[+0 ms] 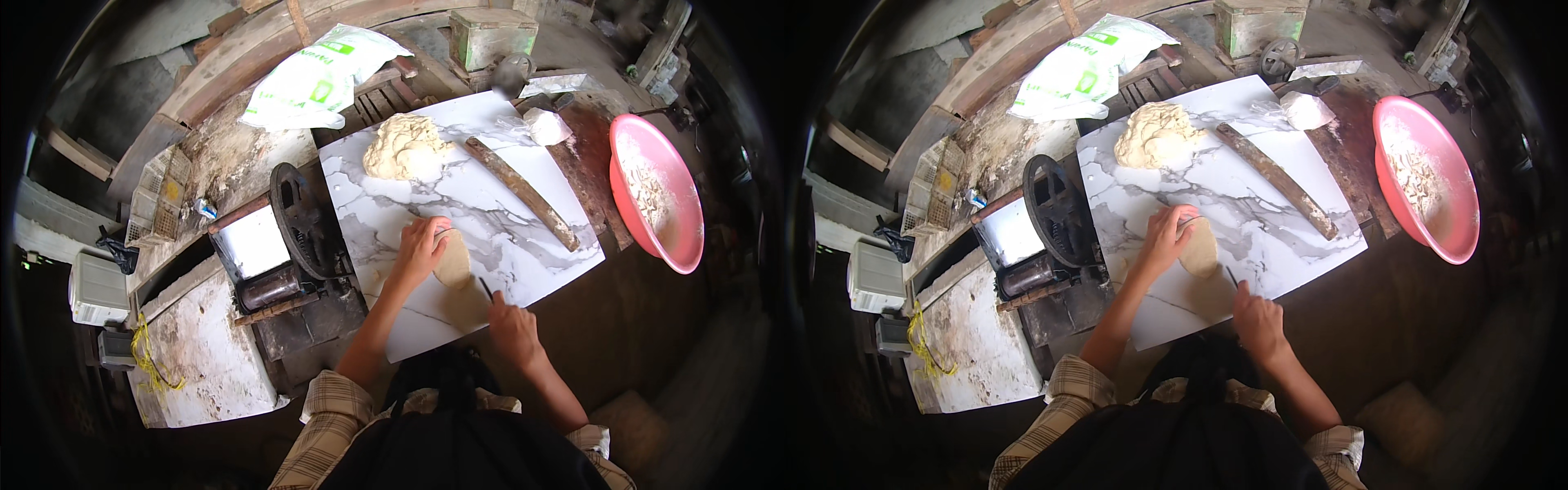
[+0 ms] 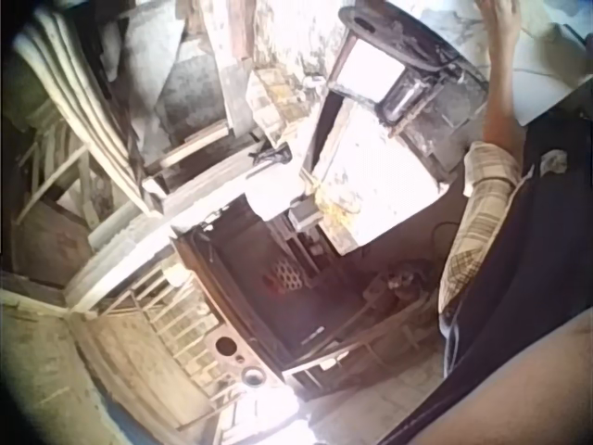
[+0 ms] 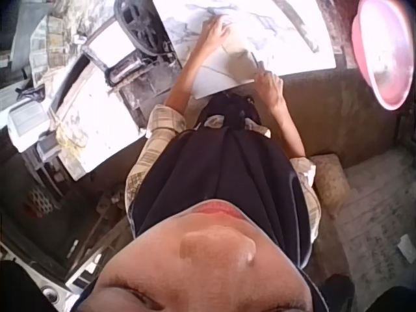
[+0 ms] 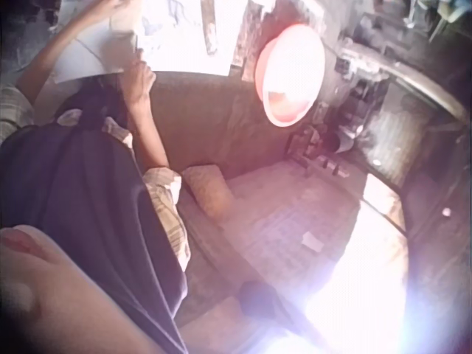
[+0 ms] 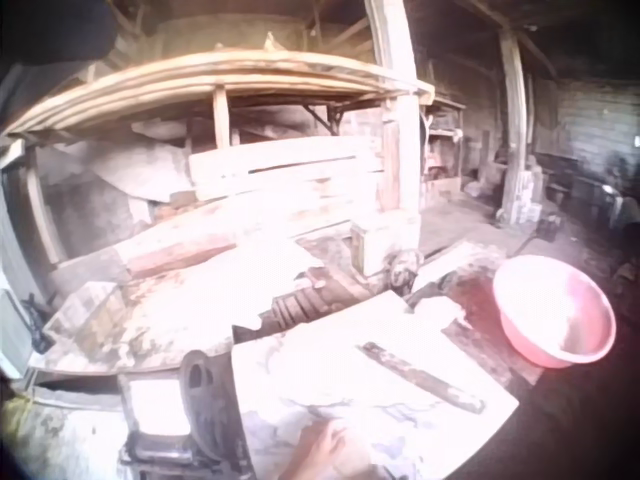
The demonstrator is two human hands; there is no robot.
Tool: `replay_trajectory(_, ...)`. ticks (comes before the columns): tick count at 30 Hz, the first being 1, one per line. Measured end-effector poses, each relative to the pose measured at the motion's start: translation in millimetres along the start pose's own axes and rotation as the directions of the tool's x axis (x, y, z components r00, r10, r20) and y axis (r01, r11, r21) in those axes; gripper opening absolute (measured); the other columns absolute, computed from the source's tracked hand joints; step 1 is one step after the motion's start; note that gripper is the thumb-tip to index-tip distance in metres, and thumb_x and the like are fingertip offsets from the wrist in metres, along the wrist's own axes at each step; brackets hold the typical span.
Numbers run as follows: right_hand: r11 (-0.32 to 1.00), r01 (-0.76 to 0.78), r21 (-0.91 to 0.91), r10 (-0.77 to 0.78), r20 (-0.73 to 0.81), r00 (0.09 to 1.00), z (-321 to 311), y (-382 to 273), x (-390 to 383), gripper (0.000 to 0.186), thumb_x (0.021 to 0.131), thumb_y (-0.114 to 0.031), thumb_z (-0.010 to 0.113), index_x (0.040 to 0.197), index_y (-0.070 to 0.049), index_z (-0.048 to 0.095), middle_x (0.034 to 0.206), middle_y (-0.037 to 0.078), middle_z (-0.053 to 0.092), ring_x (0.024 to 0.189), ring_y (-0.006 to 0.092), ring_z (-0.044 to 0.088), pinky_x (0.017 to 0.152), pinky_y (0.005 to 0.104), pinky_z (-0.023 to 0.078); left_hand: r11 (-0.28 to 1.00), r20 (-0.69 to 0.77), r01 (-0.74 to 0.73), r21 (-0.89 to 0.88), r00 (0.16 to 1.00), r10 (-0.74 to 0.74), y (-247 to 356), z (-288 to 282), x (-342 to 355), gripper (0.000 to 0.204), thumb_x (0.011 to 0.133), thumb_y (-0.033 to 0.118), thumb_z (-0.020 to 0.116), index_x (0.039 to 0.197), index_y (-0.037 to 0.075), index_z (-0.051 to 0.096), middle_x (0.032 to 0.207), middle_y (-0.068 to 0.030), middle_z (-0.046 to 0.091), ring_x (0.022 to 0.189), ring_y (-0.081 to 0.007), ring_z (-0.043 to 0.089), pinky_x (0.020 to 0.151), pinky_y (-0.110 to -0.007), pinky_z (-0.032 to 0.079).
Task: The person kneads a piece of dough by hand on a white surface, rolls it into a ball, and then uses a wooden roller to flatten a portion before cutting it with a knife.
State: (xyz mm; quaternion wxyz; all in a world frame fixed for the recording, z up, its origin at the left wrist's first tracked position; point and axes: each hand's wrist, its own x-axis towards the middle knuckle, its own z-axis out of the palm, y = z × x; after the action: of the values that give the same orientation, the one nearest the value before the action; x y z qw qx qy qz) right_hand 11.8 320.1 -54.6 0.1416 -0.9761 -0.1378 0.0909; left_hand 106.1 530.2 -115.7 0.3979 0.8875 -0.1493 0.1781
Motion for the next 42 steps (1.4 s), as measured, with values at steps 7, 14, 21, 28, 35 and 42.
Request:
replay_trajectory(7, 0.996, 0.067, -0.060, -0.083, -0.319, 0.944, 4.4, 48.2, 102.4, 0.020, 0.088, -0.018, 0.055, 0.100, -0.003, 0.053, 0.095, 0.016, 0.056, 0.093, 0.0327, 0.056, 0.074, 0.0443, 0.049, 0.994, 0.047, -0.019, 0.109, 0.999, 0.014, 2.0, 9.1, 15.7, 0.021, 0.083, 0.014, 0.064, 0.103, 0.013, 0.057, 0.101, -0.0048, 0.054, 0.096, -0.0243, 0.052, 0.084, -0.041, 0.040)
replay_trajectory(14, 0.993, 0.065, -0.097, -0.092, -0.317, 0.944, 8.1, 41.4, 140.7, 0.024, 0.085, -0.018, 0.058, 0.105, -0.005, 0.053, 0.104, 0.014, 0.051, 0.100, 0.0301, 0.050, 0.081, 0.0443, 0.042, 0.965, 0.112, 0.034, 0.261, 0.992, -0.066, 10.8, 7.2, 26.9, 0.018, 0.077, 0.015, 0.069, 0.091, 0.013, 0.059, 0.101, -0.0047, 0.050, 0.100, -0.0274, 0.046, 0.083, -0.042, 0.041)
replay_trajectory(21, 0.906, 0.418, 0.060, -0.343, -0.474, 0.811, 15.3, 24.8, 123.3, 0.038, 0.075, -0.010, 0.063, 0.111, -0.006, 0.053, 0.109, 0.012, 0.050, 0.100, 0.0301, 0.046, 0.085, 0.0445, 0.036, 0.966, 0.151, -0.004, 0.260, 0.988, -0.037, 20.0, -1.6, 37.4, 0.016, 0.075, 0.015, 0.071, 0.085, 0.010, 0.060, 0.097, -0.0048, 0.056, 0.098, -0.0267, 0.049, 0.086, -0.043, 0.041)
replay_trajectory(28, 0.732, 0.296, 0.614, -0.180, -0.245, 0.953, 28.6, 24.9, 100.3, 0.030, 0.084, -0.008, 0.066, 0.109, 0.001, 0.051, 0.081, 0.013, 0.061, 0.070, 0.0234, 0.060, 0.063, 0.0330, 0.048, 0.912, 0.266, 0.281, -0.300, 0.942, -0.203, 68.6, -19.3, 38.2, 0.011, 0.084, 0.006, 0.062, 0.093, 0.001, 0.058, 0.087, -0.0096, 0.065, 0.080, -0.0185, 0.064, 0.073, -0.030, 0.050)
replay_trajectory(35, 0.330, 0.348, 0.878, -0.187, -0.300, 0.935, -8.2, 12.8, 189.1, 0.011, 0.087, -0.009, 0.064, 0.088, 0.000, 0.057, 0.072, 0.008, 0.065, 0.064, 0.0125, 0.061, 0.058, 0.0261, 0.046, 0.935, -0.156, 0.251, -0.251, 0.943, -0.295, 37.5, -34.8, 63.0, 0.012, 0.083, 0.006, 0.065, 0.095, 0.002, 0.064, 0.085, -0.0083, 0.068, 0.082, -0.0160, 0.066, 0.073, -0.028, 0.050)
replay_trajectory(42, 0.719, 0.496, 0.487, -0.239, -0.496, 0.835, 7.1, -24.2, 303.3, 0.017, 0.076, -0.016, 0.074, 0.082, -0.005, 0.063, 0.087, 0.012, 0.058, 0.087, 0.0285, 0.053, 0.076, 0.0402, 0.043, 0.911, -0.503, 0.394, 0.122, 0.816, -0.285, -21.6, -28.6, 106.1, 0.011, 0.076, 0.015, 0.072, 0.082, 0.009, 0.065, 0.082, -0.0047, 0.064, 0.079, -0.0229, 0.058, 0.070, -0.037, 0.047)
